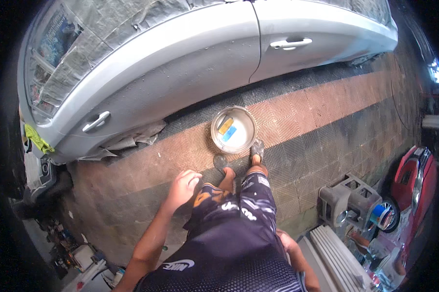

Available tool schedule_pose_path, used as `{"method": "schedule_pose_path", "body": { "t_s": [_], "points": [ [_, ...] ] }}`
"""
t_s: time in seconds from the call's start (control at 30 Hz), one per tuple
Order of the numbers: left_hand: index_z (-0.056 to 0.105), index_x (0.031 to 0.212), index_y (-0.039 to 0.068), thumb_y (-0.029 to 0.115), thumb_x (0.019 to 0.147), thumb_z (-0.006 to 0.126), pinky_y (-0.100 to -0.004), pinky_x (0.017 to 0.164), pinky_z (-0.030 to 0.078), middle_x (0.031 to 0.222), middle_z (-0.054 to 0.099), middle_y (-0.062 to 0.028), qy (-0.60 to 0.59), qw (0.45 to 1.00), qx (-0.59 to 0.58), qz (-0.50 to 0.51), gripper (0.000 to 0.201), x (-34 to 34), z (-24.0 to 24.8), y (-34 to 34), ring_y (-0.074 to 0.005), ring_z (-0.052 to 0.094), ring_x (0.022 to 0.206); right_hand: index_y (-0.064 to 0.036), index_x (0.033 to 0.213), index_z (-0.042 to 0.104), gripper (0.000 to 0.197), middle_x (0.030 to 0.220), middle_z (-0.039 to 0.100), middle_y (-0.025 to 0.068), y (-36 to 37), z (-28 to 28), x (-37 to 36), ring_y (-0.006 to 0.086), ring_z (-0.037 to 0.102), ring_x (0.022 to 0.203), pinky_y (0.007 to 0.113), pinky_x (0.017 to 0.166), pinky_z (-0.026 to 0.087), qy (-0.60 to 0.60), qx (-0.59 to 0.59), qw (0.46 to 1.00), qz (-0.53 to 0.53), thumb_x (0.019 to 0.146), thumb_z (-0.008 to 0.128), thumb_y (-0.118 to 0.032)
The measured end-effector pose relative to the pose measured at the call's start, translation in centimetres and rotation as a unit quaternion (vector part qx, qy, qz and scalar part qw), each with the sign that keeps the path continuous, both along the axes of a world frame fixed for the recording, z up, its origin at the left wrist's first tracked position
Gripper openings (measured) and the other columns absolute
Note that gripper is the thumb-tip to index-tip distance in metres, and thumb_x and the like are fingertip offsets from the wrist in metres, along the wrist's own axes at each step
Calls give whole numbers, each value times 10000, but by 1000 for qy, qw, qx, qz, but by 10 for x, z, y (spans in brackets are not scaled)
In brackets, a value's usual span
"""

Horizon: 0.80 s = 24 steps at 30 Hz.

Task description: The person removes newspaper from a car hood, then sits on the floor and scrubs the side door of a silver car with a blue sponge and water from a bucket. The person repeatedly dips the sponge and scrubs the door surface.

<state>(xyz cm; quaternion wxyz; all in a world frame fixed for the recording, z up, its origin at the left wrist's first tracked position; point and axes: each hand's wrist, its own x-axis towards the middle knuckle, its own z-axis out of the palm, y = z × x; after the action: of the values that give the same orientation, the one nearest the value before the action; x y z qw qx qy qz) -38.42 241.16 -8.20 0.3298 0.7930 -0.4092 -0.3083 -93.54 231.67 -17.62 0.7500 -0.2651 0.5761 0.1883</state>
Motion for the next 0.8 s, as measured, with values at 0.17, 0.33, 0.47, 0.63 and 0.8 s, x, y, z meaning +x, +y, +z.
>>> {"method": "schedule_pose_path", "body": {
  "t_s": [0.17,0.33,0.47,0.63,0.8],
  "points": [
    [726,1058,28,69,955,645,-443,898,543,1020,702,-147,31,997,52,49,138,-25,-66,15,-360,681,1014,9,1123,708,285,1019,746,92,-167,-34,91,225,699,916,408,768,563,36,-155,964,214,932,637,-189],
    [702,1085,9,74,955,644,-468,913,544,1062,683,-180,108,991,45,68,157,-31,-177,-22,-401,668,1021,20,1055,718,397,1023,733,292,-278,-186,268,469,709,1022,520,887,546,46,-456,780,426,977,627,-358],
    [689,1120,-7,58,951,624,-480,932,538,1100,675,-219,112,987,11,116,193,-11,-319,-79,-410,670,1067,14,1083,707,284,1026,748,241,-307,-281,427,403,728,944,471,870,567,-104,-572,709,399,1009,622,-247],
    [589,1307,-5,94,944,642,-521,1003,524,1274,596,-259,20,981,129,142,379,32,-499,-150,-444,626,1194,15,1158,694,219,979,769,145,-283,-402,507,209,757,915,371,840,586,-230,-536,739,337,1033,608,-142],
    [493,1401,-16,114,923,687,-539,1092,500,1442,531,-252,-35,950,290,114,532,70,-591,-212,-429,542,1357,-94,1133,749,287,1039,761,213,-266,-461,507,395,735,1012,506,917,572,-190,-506,647,538,1003,601,-303]
  ]
}}
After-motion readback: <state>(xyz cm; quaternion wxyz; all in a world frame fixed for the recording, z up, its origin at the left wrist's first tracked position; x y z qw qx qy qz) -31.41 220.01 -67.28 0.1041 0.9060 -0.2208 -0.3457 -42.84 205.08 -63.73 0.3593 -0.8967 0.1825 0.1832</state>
